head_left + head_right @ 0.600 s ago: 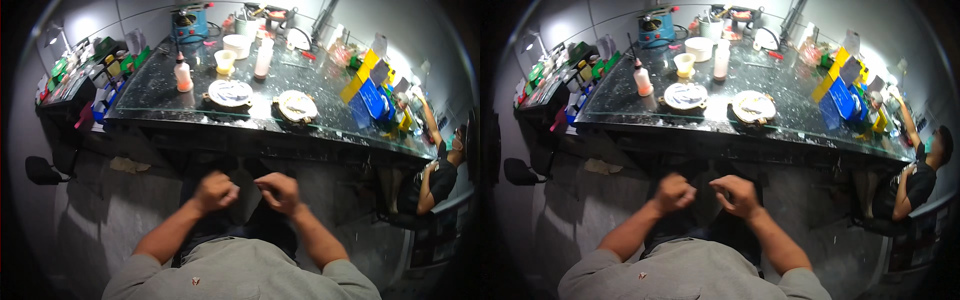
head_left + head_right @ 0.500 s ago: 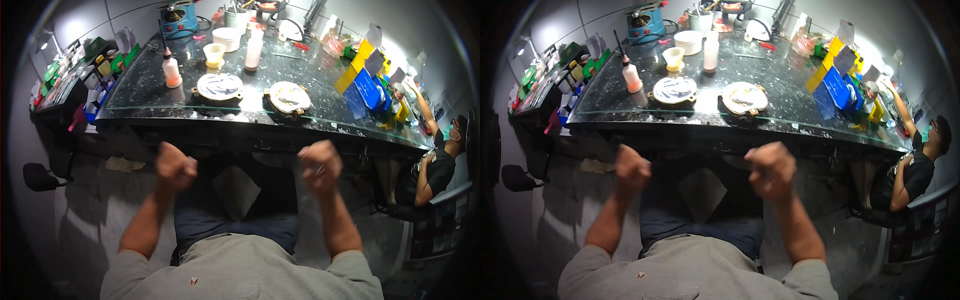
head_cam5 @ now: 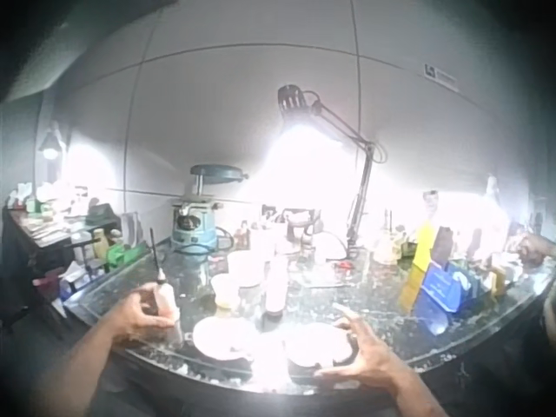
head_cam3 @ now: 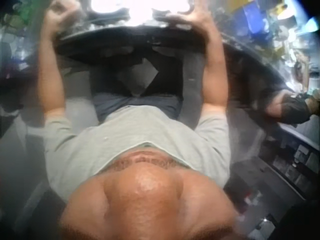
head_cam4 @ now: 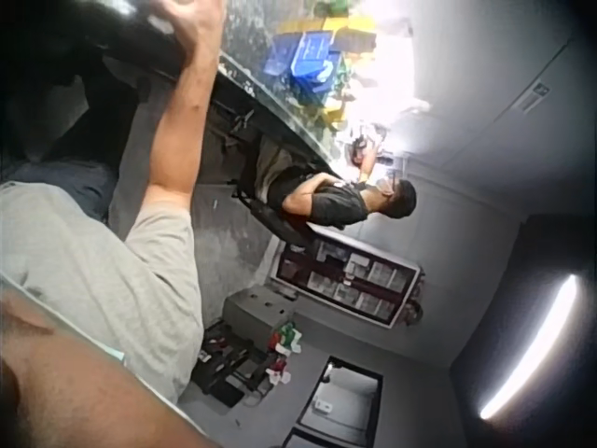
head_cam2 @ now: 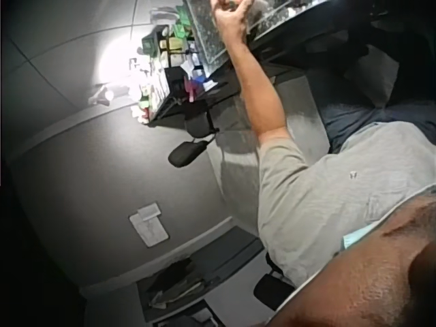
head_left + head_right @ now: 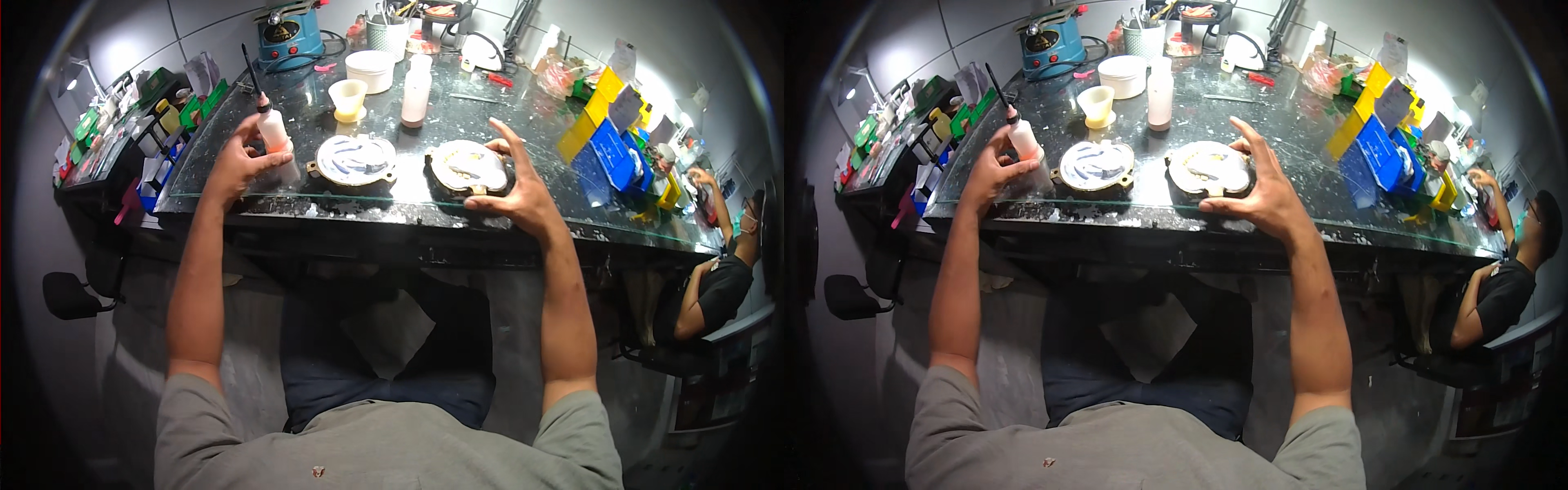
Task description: The person retrieves a plastic container from a cabinet, scoops powder from the container to fill a bottle at the workbench, and returns the container to the cabinet. The person then sits at the workbench and handles the bottle using a hand tool.
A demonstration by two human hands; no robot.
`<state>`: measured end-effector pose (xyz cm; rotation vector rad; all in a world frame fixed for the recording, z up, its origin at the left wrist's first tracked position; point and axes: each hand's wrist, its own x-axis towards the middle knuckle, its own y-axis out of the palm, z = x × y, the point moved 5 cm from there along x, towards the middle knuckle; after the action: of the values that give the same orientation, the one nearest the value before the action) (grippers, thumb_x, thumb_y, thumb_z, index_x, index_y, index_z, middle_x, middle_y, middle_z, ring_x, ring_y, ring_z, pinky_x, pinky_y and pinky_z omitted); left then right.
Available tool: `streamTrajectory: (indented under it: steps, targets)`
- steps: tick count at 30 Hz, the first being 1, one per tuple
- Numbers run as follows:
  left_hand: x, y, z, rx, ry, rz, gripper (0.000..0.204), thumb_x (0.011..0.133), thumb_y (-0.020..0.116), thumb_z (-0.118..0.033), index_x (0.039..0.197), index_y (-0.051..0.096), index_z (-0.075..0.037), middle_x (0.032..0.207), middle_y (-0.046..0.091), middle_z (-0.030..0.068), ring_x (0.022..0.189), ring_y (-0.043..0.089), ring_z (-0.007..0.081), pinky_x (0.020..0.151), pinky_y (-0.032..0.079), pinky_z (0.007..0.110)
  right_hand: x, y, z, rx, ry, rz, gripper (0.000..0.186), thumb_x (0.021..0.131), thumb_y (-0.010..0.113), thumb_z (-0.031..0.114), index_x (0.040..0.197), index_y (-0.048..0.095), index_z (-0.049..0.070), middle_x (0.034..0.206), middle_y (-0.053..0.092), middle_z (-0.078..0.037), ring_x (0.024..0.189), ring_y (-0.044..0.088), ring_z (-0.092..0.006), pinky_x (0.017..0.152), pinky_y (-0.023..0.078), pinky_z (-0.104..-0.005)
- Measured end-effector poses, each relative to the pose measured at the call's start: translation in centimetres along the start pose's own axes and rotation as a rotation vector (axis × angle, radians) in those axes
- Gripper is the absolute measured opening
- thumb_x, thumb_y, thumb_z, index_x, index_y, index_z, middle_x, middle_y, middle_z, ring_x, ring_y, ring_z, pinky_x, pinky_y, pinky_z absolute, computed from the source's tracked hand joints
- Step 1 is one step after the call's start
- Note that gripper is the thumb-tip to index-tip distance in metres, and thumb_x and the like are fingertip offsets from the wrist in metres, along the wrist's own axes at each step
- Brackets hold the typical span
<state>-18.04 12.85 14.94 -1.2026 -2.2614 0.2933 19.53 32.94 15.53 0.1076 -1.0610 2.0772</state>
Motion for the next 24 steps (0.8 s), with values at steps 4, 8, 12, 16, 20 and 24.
streamTrajectory:
  steps: [4, 8, 12, 16, 20, 24]
  targets:
    - [0.1, 0.7, 0.9, -0.165, -0.045, -0.003, 0.044, 0.083, 0.079, -0.010, 0.122, 0.062, -0.002, 0.107, 0.068, 0.0055, 0.098, 0.064, 0.0129, 0.093, 0.047, 0.028, 0.1, -0.3, -0.4, 0.143, -0.015, 0.022, 0.124, 0.047, 0.098, 0.040, 0.153, 0.034, 0.022, 0.137, 0.052, -0.018, 0.133, 0.047, -0.0319, 0.114, 0.036, -0.0455]
    - [-0.2, 0.4, 0.8, -0.161, -0.010, -0.059, 0.034, 0.087, 0.076, -0.009, 0.117, 0.064, 0.000, 0.106, 0.069, 0.0063, 0.099, 0.064, 0.0126, 0.093, 0.048, 0.028, 0.4, 0.1, -0.6, 0.112, 0.016, 0.050, 0.119, 0.048, 0.098, 0.037, 0.150, 0.040, 0.019, 0.138, 0.053, -0.017, 0.133, 0.048, -0.0309, 0.115, 0.036, -0.0440]
    - [-0.8, -0.1, 0.5, -0.156, 0.021, -0.155, 0.031, 0.088, 0.075, -0.009, 0.116, 0.065, 0.000, 0.106, 0.070, 0.0066, 0.099, 0.064, 0.0128, 0.093, 0.048, 0.029, 0.2, -0.1, -0.3, 0.119, -0.013, 0.015, 0.113, 0.049, 0.097, 0.033, 0.147, 0.044, 0.016, 0.140, 0.052, -0.015, 0.133, 0.048, -0.0295, 0.114, 0.037, -0.0425]
    - [-0.9, -0.6, 1.1, -0.171, 0.042, -0.215, 0.033, 0.087, 0.076, -0.012, 0.115, 0.065, 0.001, 0.106, 0.070, 0.0074, 0.099, 0.064, 0.0139, 0.093, 0.048, 0.030, 0.1, 0.1, -0.3, 0.140, 0.015, 0.017, 0.113, 0.049, 0.097, 0.033, 0.147, 0.044, 0.016, 0.141, 0.052, -0.015, 0.133, 0.048, -0.0294, 0.113, 0.038, -0.0426]
    - [-0.4, -0.7, 1.8, -0.071, -0.035, -0.211, 0.040, 0.086, 0.078, -0.020, 0.118, 0.064, 0.000, 0.105, 0.069, 0.0084, 0.099, 0.064, 0.0163, 0.093, 0.048, 0.032, -0.1, -0.2, -0.5, 0.186, 0.064, -0.009, 0.113, 0.051, 0.096, 0.037, 0.148, 0.042, 0.018, 0.140, 0.053, -0.016, 0.133, 0.048, -0.0306, 0.114, 0.037, -0.0435]
    - [-0.1, -0.8, 2.1, -0.031, 0.037, -0.235, 0.054, 0.084, 0.080, -0.023, 0.128, 0.058, 0.000, 0.113, 0.066, 0.0101, 0.105, 0.061, 0.0179, 0.095, 0.047, 0.033, 0.0, -0.8, -0.6, 0.093, -0.022, -0.043, 0.103, 0.066, 0.081, 0.063, 0.149, 0.040, 0.019, 0.139, 0.053, -0.018, 0.135, 0.046, -0.0319, 0.114, 0.034, -0.0488]
